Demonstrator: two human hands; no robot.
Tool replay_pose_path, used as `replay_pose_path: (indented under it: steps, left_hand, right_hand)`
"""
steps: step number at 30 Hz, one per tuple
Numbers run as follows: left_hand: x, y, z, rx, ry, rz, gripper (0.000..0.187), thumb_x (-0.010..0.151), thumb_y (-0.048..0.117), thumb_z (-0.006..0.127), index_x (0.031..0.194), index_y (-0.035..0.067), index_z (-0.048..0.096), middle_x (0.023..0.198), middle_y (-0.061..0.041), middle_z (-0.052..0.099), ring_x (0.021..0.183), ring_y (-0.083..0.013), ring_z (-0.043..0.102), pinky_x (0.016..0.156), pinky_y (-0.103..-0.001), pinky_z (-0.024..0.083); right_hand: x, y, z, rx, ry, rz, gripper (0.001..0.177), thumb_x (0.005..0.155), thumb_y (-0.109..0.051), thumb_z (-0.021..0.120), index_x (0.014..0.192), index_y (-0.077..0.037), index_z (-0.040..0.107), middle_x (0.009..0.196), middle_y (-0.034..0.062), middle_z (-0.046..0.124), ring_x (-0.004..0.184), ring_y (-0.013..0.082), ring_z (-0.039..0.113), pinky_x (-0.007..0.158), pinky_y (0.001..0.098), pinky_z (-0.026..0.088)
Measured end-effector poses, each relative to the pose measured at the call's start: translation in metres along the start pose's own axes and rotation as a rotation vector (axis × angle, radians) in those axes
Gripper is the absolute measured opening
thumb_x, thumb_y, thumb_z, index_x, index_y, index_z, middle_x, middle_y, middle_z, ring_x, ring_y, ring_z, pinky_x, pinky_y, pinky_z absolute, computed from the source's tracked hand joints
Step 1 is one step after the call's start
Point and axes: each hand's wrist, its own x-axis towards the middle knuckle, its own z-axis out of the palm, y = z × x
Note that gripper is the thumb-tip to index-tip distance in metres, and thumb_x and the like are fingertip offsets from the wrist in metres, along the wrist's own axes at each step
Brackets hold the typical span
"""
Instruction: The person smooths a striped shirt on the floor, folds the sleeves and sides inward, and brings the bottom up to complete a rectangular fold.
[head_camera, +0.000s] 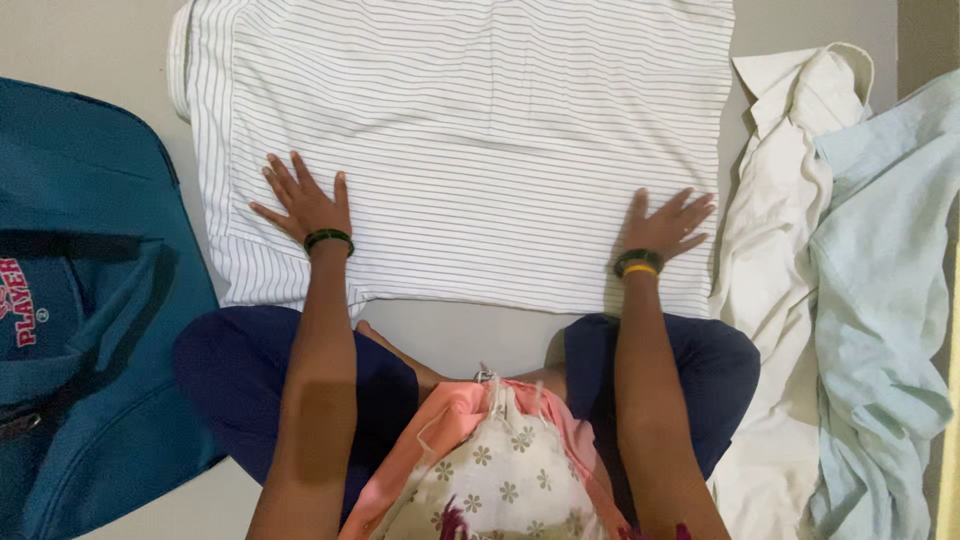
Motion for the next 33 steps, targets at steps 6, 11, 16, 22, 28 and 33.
replay_pose_path:
  steps: [6,11,16,22,28,33]
  left_hand:
    - [-0.025,0.053,0.011,0.000,-0.017,0.357,0.081,0.102,0.068,0.040,0.167,0.025,0.021,0.175,-0.006,0.006,0.160,-0.0244,0.004,0.120,-0.072,-0.007]
    - [-0.032,0.045,0.003,0.005,-0.179,0.355,0.081,0.099,0.073,0.034,0.165,0.031,0.013,0.173,0.000,0.002,0.160,-0.0231,0.002,0.123,-0.065,-0.004]
    - [-0.009,0.005,-0.015,-0.007,-0.177,0.005,0.084,0.099,0.073,0.031,0.166,0.026,0.011,0.173,0.001,0.002,0.159,-0.0205,0.002,0.125,-0.060,-0.002]
    - [0.006,-0.027,-0.016,-0.108,0.026,-0.211,0.087,0.104,0.070,0.036,0.168,0.015,0.013,0.175,-0.007,0.005,0.161,-0.0244,0.003,0.129,-0.055,0.000]
    - [-0.003,-0.005,-0.022,-0.090,-0.060,-0.123,0.086,0.103,0.070,0.036,0.168,0.020,0.011,0.175,-0.006,0.003,0.162,-0.0242,0.001,0.127,-0.061,-0.003]
    - [-0.005,-0.025,-0.024,-0.057,-0.102,-0.250,0.088,0.101,0.075,0.030,0.167,0.023,0.007,0.174,-0.003,-0.002,0.161,-0.0236,-0.001,0.127,-0.060,-0.003]
  right_hand:
    - [-0.051,-0.050,0.018,0.056,-0.065,-0.554,0.077,0.100,-0.060,0.057,0.156,-0.009,0.045,0.171,0.0199,0.019,0.159,0.0356,0.014,0.123,0.0640,0.016]
    - [-0.049,-0.049,0.015,-0.026,-0.100,-0.572,0.071,0.103,-0.059,0.050,0.159,-0.016,0.044,0.170,0.0131,0.025,0.157,0.0339,0.019,0.124,0.0604,0.017]
    - [-0.016,-0.009,-0.001,-0.076,-0.116,-0.141,0.082,0.105,-0.064,0.037,0.163,-0.007,0.030,0.172,0.0154,0.015,0.160,0.0300,0.011,0.127,0.0575,0.012]
    - [-0.011,0.006,-0.011,-0.013,0.149,0.171,0.102,0.104,-0.072,0.044,0.161,0.009,0.018,0.167,0.0266,0.005,0.156,0.0376,0.004,0.124,0.0587,0.005]
    - [-0.034,-0.029,-0.021,0.068,-0.116,-0.270,0.094,0.100,-0.068,0.046,0.163,-0.001,0.025,0.173,0.0180,0.010,0.161,0.0321,0.007,0.129,0.0531,0.010]
    - [-0.024,-0.022,-0.029,0.008,-0.147,-0.126,0.092,0.103,-0.067,0.038,0.163,0.001,0.017,0.172,0.0167,0.010,0.159,0.0279,0.005,0.128,0.0532,0.005]
